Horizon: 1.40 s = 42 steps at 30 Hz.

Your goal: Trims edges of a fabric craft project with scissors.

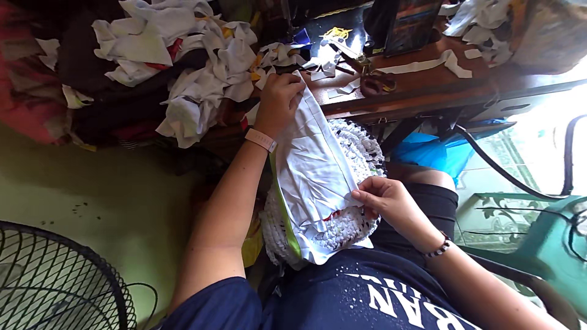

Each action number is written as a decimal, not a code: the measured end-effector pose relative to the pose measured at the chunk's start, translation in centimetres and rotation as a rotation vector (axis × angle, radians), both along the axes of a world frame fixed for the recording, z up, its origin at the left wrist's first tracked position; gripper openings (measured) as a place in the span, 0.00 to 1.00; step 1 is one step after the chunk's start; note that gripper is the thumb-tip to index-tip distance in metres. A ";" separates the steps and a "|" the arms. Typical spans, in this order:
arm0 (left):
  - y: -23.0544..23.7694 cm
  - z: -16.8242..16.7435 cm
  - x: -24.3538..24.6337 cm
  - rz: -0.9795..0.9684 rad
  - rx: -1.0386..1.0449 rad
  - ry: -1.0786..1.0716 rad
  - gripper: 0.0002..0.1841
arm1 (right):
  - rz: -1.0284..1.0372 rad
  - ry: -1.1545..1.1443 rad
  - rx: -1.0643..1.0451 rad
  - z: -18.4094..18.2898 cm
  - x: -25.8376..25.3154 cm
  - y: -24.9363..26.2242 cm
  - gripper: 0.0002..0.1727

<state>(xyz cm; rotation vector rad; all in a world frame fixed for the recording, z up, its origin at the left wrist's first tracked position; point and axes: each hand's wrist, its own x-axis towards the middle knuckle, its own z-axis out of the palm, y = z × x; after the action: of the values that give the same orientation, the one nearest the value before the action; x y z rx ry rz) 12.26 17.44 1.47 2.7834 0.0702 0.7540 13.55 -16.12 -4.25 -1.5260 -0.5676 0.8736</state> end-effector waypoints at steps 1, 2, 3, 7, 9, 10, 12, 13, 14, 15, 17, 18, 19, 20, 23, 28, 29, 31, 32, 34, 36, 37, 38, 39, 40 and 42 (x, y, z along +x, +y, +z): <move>0.0 0.0 0.0 0.001 -0.001 -0.003 0.17 | 0.001 -0.001 0.004 -0.1 0.0 0.0 0.07; 0.0 0.0 0.0 0.001 0.000 -0.005 0.17 | 0.003 -0.003 0.008 -0.1 0.0 0.0 0.07; 0.0 0.0 0.0 0.002 0.001 -0.006 0.17 | 0.006 -0.003 0.012 -0.2 0.0 0.0 0.07; -0.1 0.1 0.0 0.004 0.004 0.001 0.16 | 0.013 -0.008 0.020 -0.2 0.1 -0.1 0.07; 0.0 0.0 0.0 0.004 0.005 -0.001 0.16 | 0.012 -0.010 0.024 -0.3 0.1 -0.1 0.07; 0.0 0.0 0.0 0.004 0.006 -0.004 0.16 | 0.012 -0.011 0.026 -0.3 0.1 -0.1 0.07; 0.0 0.0 0.0 0.001 0.007 -0.009 0.16 | 0.012 -0.011 0.026 -0.3 0.1 -0.1 0.07; 0.0 -0.1 0.0 0.000 0.009 -0.013 0.16 | 0.011 -0.010 0.025 -0.3 0.1 -0.1 0.07; 0.0 -0.1 0.0 -0.001 0.010 -0.011 0.16 | 0.012 -0.011 0.023 -0.3 0.1 -0.1 0.07; 0.0 -0.1 0.0 -0.001 0.012 -0.006 0.17 | 0.013 -0.012 0.024 -0.3 0.1 -0.1 0.07; 0.0 0.0 0.0 0.001 0.010 -0.007 0.16 | 0.013 -0.013 0.029 -0.3 0.1 -0.1 0.07; 0.0 0.0 0.0 0.001 0.007 -0.005 0.16 | 0.012 -0.014 0.030 -0.4 0.1 -0.1 0.07; 0.0 0.0 0.0 0.001 0.006 -0.005 0.16 | 0.012 -0.016 0.030 -0.4 0.1 -0.1 0.07; 0.0 0.0 0.0 0.003 0.005 -0.002 0.16 | 0.014 -0.016 0.029 -0.3 0.1 -0.1 0.07; 0.0 0.0 0.0 0.004 -0.003 0.009 0.16 | 0.018 -0.017 0.026 -0.3 0.1 -0.1 0.08; 0.0 0.0 0.0 0.003 -0.004 0.004 0.16 | 0.017 -0.010 0.021 -0.3 0.0 -0.1 0.08; 0.0 0.0 0.0 -0.001 -0.006 -0.005 0.16 | 0.019 -0.010 0.023 -0.3 0.0 -0.1 0.08; 0.1 -0.1 0.0 -0.003 -0.002 -0.009 0.16 | 0.021 -0.009 0.024 -0.3 0.1 -0.1 0.08; 0.1 -0.1 0.0 -0.003 0.000 -0.009 0.15 | 0.024 -0.009 0.022 -0.3 0.1 -0.1 0.08; 0.1 -0.1 0.0 0.005 0.002 -0.009 0.15 | 0.026 -0.007 0.011 -0.3 0.1 -0.1 0.08; 0.0 0.0 0.0 0.020 -0.012 0.000 0.17 | 0.024 0.000 -0.007 -0.2 0.1 -0.1 0.07; 0.0 0.1 0.1 0.025 -0.031 -0.003 0.18 | 0.020 0.005 -0.010 -0.2 0.2 -0.1 0.07; -0.1 0.2 0.1 0.029 -0.054 -0.011 0.19 | 0.018 0.010 -0.011 -0.2 0.2 -0.1 0.07; 0.0 0.3 0.0 0.032 -0.081 -0.020 0.20 | 0.015 0.016 -0.010 -0.2 0.2 -0.1 0.07; 0.0 0.4 0.0 0.034 -0.108 -0.025 0.21 | 0.015 0.022 -0.009 -0.3 0.2 -0.2 0.07; 0.1 0.5 0.0 0.037 -0.159 -0.022 0.21 | 0.016 0.030 -0.005 -0.3 0.2 -0.2 0.07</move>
<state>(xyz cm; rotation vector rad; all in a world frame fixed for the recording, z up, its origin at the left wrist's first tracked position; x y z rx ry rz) 12.23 17.51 2.01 2.6294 0.1710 0.7529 13.76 -16.29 -4.54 -1.5120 -0.5573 0.9095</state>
